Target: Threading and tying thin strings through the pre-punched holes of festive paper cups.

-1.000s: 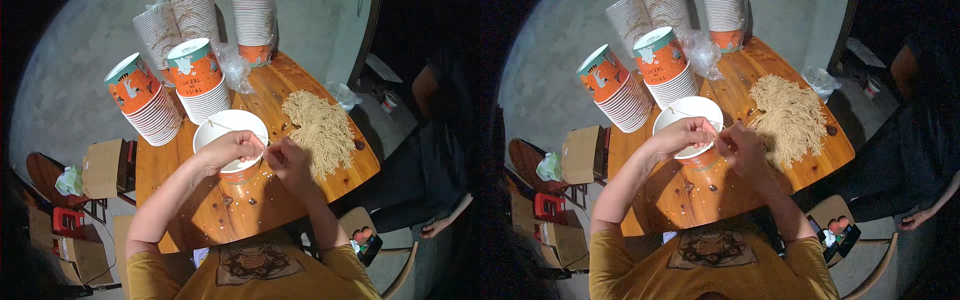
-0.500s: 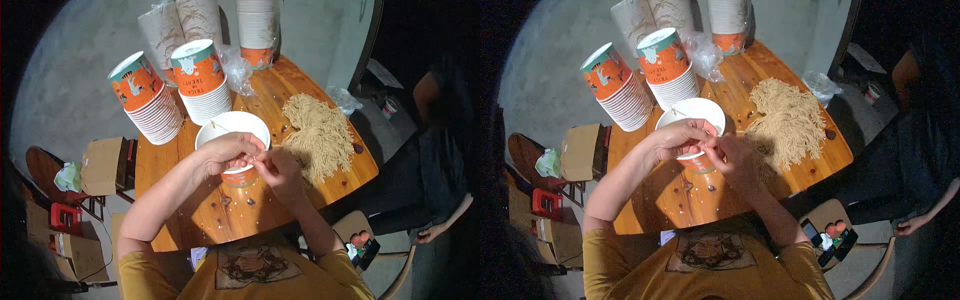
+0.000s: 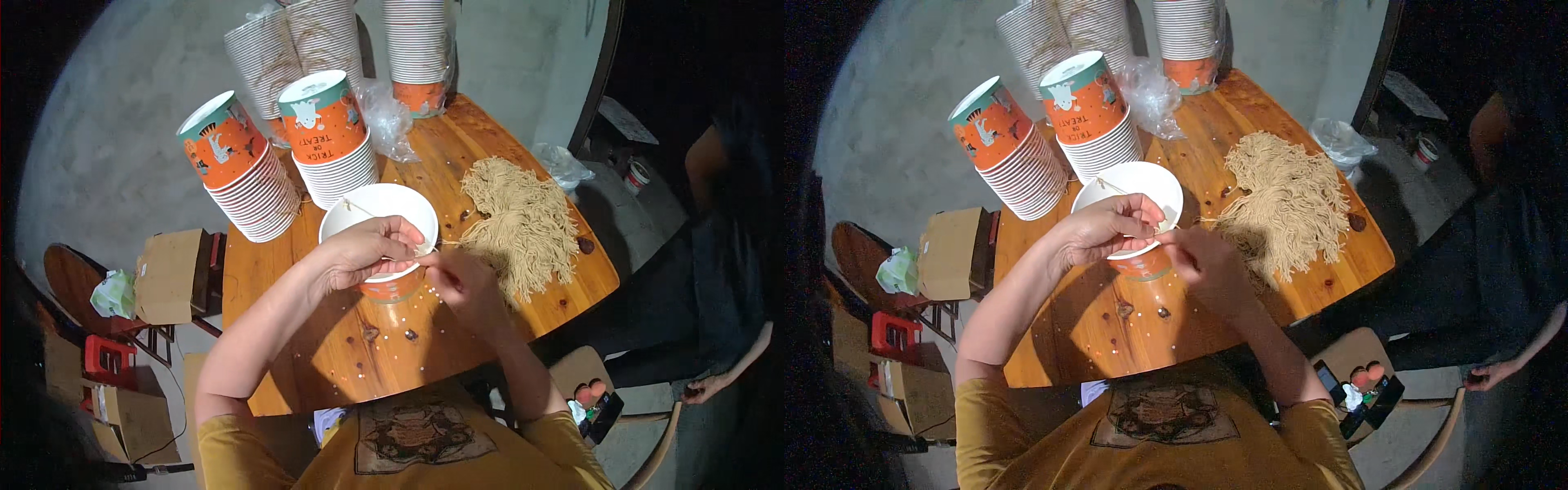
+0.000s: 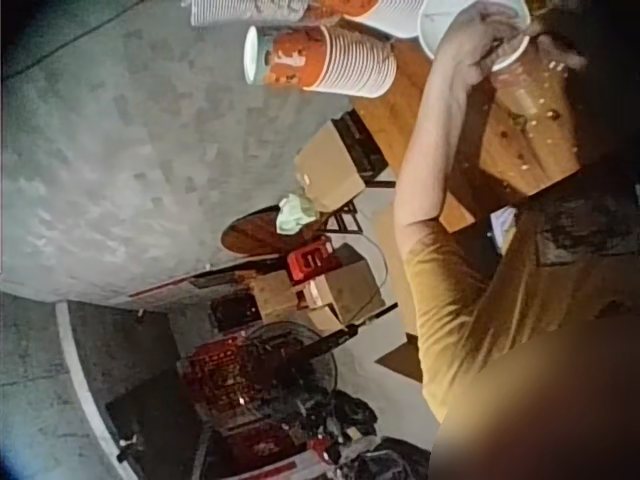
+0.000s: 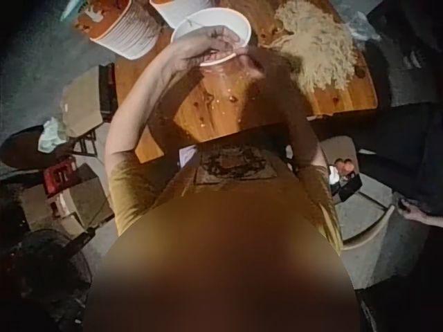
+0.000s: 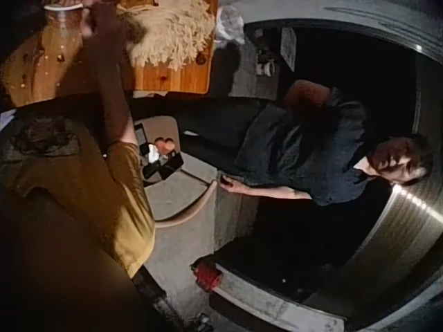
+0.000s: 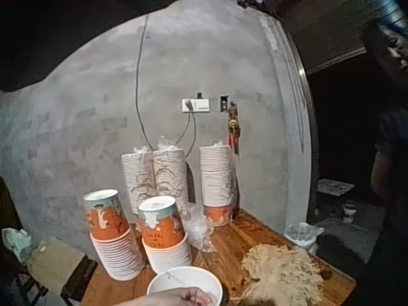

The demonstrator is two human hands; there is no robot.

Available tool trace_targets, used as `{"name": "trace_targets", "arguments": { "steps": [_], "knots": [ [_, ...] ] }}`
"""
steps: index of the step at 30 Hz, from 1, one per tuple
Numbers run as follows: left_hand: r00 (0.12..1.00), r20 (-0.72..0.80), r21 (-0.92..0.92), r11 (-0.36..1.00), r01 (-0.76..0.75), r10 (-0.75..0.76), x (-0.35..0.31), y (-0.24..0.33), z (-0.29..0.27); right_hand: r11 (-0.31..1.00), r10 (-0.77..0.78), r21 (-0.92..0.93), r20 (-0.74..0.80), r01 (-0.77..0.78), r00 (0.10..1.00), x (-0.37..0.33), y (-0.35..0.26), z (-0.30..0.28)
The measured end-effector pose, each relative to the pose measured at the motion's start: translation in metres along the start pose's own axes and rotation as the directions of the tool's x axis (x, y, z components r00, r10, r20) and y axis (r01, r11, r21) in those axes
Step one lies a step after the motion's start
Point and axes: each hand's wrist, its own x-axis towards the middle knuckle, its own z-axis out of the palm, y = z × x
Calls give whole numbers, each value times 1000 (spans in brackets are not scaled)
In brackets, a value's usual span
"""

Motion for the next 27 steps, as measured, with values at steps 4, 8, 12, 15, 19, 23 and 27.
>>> {"name": "trace_targets", "arguments": {
  "steps": [4,8,12,15,19,23,27],
  "knots": [
    [998,0,32,998,-58,58,1,-3,0,866,353,370,25,-336,935,3,5,-2],
    [983,12,164,970,-182,183,2,-8,0,945,242,217,36,-244,970,11,2,-3],
    [960,-3,331,906,-263,279,-2,-7,4,986,124,112,-6,-123,992,18,1,3],
    [947,-5,390,873,-293,321,-5,-10,5,985,134,106,6,-134,991,22,-3,2],
    [940,-17,458,839,-294,340,-7,-11,7,979,166,112,35,-169,985,22,-3,2],
    [918,20,446,818,-363,396,-4,-14,3,975,168,141,30,-170,985,24,-6,3],
    [906,-3,446,811,-378,424,-2,-16,6,987,141,81,24,-142,990,24,-5,1]
  ]
}}
